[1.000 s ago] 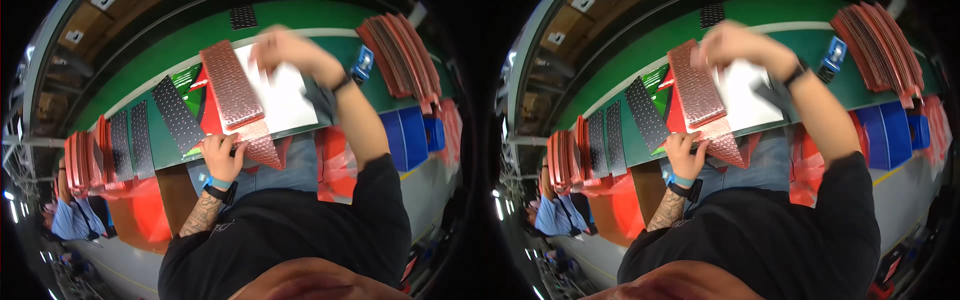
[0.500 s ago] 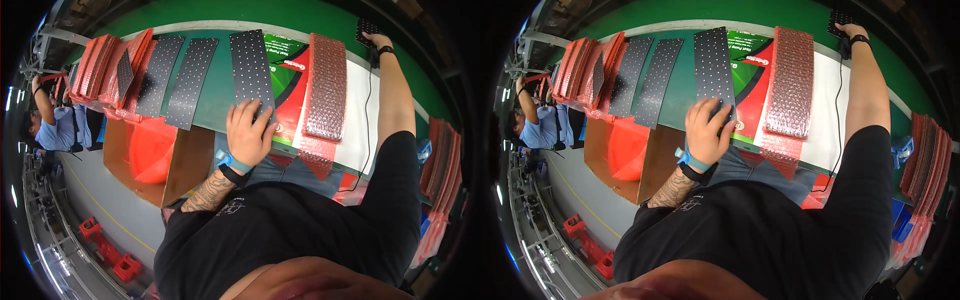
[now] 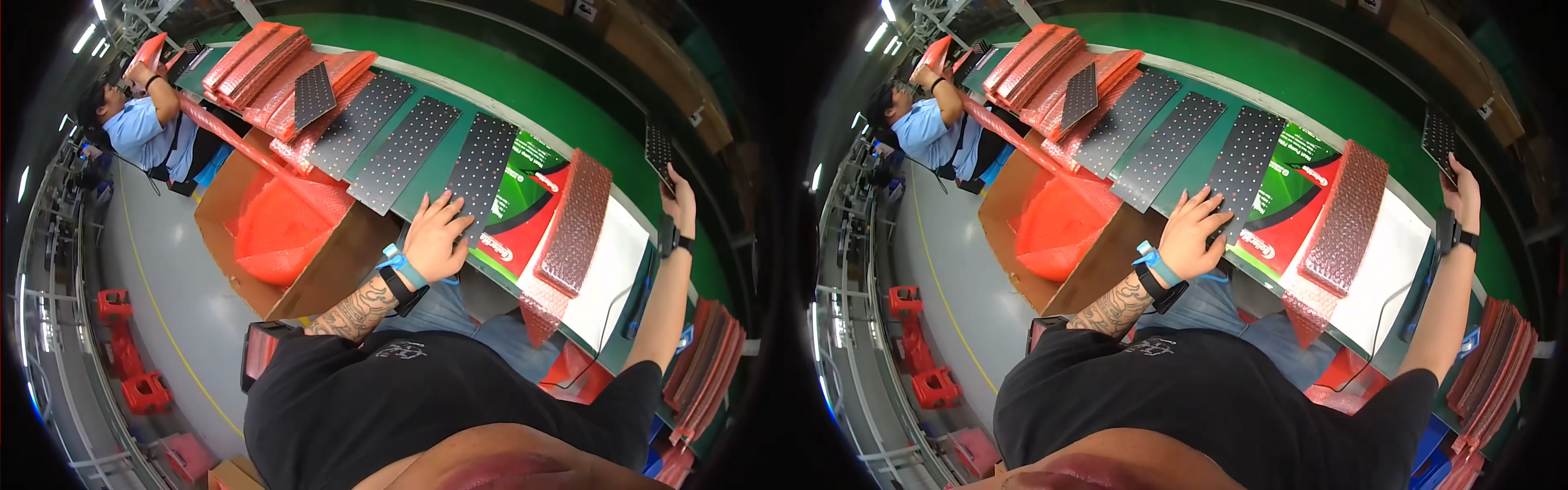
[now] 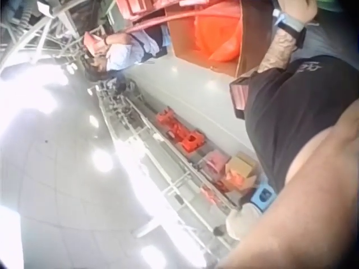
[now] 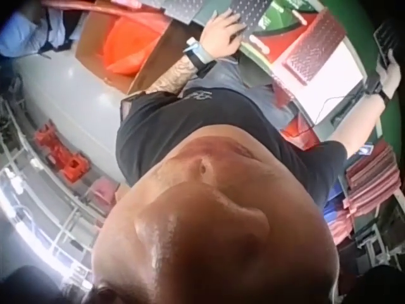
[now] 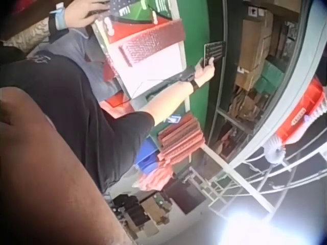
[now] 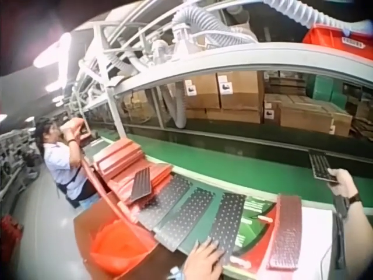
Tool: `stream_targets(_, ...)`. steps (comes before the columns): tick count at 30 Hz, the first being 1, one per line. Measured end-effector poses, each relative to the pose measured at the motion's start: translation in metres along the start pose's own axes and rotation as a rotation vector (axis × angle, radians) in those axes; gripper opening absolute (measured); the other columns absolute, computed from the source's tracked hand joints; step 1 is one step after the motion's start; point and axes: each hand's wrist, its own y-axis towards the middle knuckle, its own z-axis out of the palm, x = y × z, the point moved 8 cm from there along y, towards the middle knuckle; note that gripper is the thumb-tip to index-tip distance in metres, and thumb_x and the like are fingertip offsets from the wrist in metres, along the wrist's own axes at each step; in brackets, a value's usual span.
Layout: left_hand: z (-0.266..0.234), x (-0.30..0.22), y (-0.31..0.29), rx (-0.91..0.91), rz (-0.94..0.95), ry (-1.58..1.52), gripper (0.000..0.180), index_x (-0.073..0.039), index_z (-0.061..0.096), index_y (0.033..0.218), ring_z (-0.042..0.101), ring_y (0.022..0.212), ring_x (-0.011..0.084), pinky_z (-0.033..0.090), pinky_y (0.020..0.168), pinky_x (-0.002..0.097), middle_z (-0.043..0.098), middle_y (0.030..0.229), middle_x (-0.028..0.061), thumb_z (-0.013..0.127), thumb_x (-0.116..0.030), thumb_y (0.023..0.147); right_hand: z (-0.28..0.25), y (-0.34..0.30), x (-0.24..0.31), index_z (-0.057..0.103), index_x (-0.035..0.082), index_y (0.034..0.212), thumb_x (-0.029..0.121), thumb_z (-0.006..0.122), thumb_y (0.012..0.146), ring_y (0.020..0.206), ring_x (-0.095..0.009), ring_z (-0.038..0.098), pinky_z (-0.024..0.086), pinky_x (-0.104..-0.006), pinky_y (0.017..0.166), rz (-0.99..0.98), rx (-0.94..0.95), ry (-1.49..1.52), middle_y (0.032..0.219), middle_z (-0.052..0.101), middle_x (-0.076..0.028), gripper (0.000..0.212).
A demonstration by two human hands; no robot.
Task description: The person wraps circuit boards in bubble wrap by hand, secures the wrap with tape from a dispenser, and stacks the wrapped boards. They pick up each board, place it on bubble wrap, fold the wrap over, and tape it before setting it aside.
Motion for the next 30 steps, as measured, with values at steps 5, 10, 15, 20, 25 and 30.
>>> stream_targets(5,-0.073,0.021,0.024,-0.368,-0.011,-0.169,0.024,-0.005,0.072,0.103,0.064,0.104,0.0358,0.05,0.093,0.0462,0.071,0.106,0.0156,0.073,-0.017,0.082,0.125,-0.209,-0.007,0.07,0.001,0.103,0.013,0.07,0.097,0.089,-0.015,0.068,0.055,-0.0281,0.086,-0.061,0.279,-0.027,0.101,0.072,-0.006,0.013)
stream_targets(10,-0.156,0.106,0.057,-0.649,-0.168,0.281,0.036,-0.004,0.071,0.099,0.062,0.097,0.037,0.05,0.086,0.048,0.068,0.104,0.0161,0.077,-0.036,0.084,0.24,-0.299,-0.063,0.061,-0.004,0.126,0.011,0.063,0.1,0.096,-0.013,0.069,0.055,-0.0274,0.089,-0.005,0.502,-0.082,0.11,0.072,-0.008,0.03)
stream_targets(15,-0.186,0.211,0.097,-0.31,-0.915,0.566,0.084,-0.001,0.063,0.124,0.063,0.112,0.045,0.051,0.098,0.051,0.059,0.128,0.0283,0.076,-0.066,0.074,0.365,-0.323,-0.102,0.061,-0.005,0.124,0.013,0.063,0.1,0.083,-0.012,0.07,0.057,-0.0281,0.078,0.051,0.71,-0.183,0.103,0.072,-0.007,0.03)
stream_targets(20,-0.18,0.243,0.11,-0.159,-0.915,0.498,0.083,0.001,0.062,0.125,0.063,0.117,0.0437,0.052,0.098,0.0526,0.059,0.13,0.0289,0.08,-0.061,0.072,0.464,-0.297,-0.121,0.064,0.0,0.12,0.013,0.066,0.098,0.08,-0.012,0.069,0.055,-0.028,0.072,0.026,0.784,-0.263,0.098,0.072,-0.005,0.025)
stream_targets(25,-0.202,0.311,0.089,-0.215,-0.8,0.371,0.075,0.004,0.062,0.116,0.068,0.103,0.037,0.055,0.09,0.0472,0.066,0.115,0.0263,0.085,-0.05,0.07,0.54,-0.263,-0.161,0.065,0.004,0.113,0.014,0.065,0.098,0.079,-0.014,0.069,0.055,-0.0298,0.07,0.083,0.805,-0.272,0.095,0.072,-0.004,0.018)
stream_targets(30,-0.228,0.371,0.074,-0.274,-0.892,-0.005,0.071,0.004,0.062,0.11,0.071,0.097,0.0284,0.056,0.084,0.0386,0.07,0.103,0.0205,0.089,-0.043,0.065,0.589,-0.25,-0.211,0.066,0.005,0.109,0.014,0.064,0.099,0.08,-0.015,0.069,0.056,-0.0318,0.068,0.111,0.788,-0.281,0.093,0.072,-0.005,0.013)
